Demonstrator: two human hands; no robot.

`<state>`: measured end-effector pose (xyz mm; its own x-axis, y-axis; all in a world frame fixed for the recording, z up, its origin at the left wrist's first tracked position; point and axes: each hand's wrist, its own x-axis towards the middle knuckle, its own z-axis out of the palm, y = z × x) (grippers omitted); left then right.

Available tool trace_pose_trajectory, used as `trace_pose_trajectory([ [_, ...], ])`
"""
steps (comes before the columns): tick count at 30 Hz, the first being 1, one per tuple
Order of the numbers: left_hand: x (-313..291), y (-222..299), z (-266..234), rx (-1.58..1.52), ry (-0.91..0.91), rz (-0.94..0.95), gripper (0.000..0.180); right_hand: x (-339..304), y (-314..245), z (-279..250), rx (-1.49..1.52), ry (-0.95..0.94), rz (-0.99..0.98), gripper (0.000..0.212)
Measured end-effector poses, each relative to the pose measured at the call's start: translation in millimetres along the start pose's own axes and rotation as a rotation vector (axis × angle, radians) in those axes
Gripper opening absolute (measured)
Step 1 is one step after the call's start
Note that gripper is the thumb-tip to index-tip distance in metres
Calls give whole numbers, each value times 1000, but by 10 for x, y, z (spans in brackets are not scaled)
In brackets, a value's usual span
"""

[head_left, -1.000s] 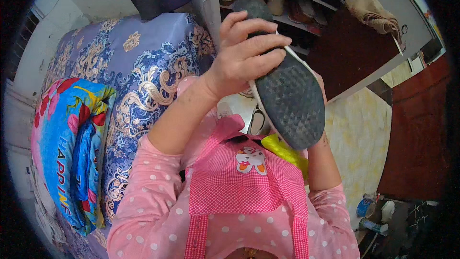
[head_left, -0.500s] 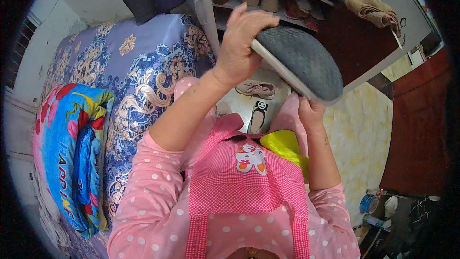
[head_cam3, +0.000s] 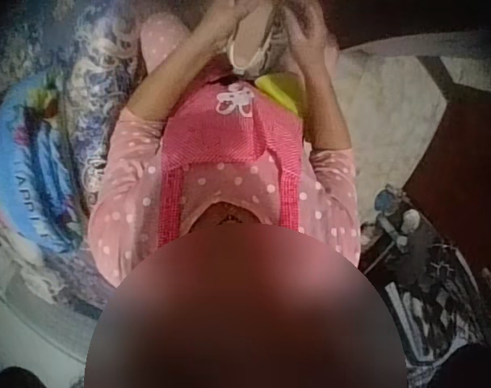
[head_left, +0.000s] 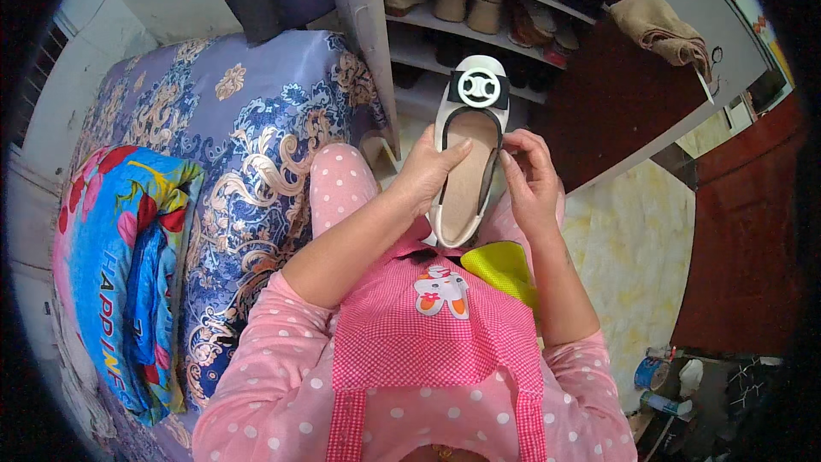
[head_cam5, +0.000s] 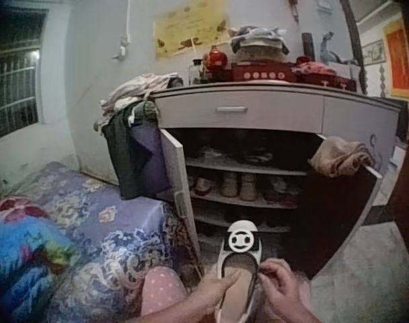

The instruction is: The person sits on the floor in front of an open shoe cabinet and wipes several pairs of shoes with a yellow cloth. They handle a beige flat, a black boot, and a white flat with a panda design, wiping each one and returning them to the cabinet.

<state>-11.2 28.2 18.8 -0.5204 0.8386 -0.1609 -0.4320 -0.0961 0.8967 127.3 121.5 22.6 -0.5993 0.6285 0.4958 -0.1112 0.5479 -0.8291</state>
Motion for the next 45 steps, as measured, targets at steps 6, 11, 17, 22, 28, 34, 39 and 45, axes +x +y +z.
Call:
trace_pose_trajectory([
  [6, 1, 25, -14, -60, -26, -31, 28, -25, 27, 41, 105, -15, 32, 25],
  [11, 36, -21, -44, -80, -19, -2, 33, -33, 86, 35, 90, -17, 22, 28],
  [17, 34, -215, -24, 198, 40, 97, 32, 60, 41, 172, 187, 53, 225, 53],
  [22, 123, -441, -74, 108, 119, 214, 26, -46, 82, 325, 50, 7, 270, 57],
  [28, 137, -268, -130, 28, 107, 27, 22, -85, -227, 361, -81, -152, 107, 75],
  [34, 145, -179, -218, -16, 176, -134, 26, -258, 41, -91, -62, -486, 245, 68],
  [39, 241, -261, -446, -91, 193, -220, 38, -900, -42, -633, -588, -926, 11, 56],
  [45, 264, -358, -487, -201, 117, -202, 53, -1210, 82, -706, -466, -738, 274, 39],
])
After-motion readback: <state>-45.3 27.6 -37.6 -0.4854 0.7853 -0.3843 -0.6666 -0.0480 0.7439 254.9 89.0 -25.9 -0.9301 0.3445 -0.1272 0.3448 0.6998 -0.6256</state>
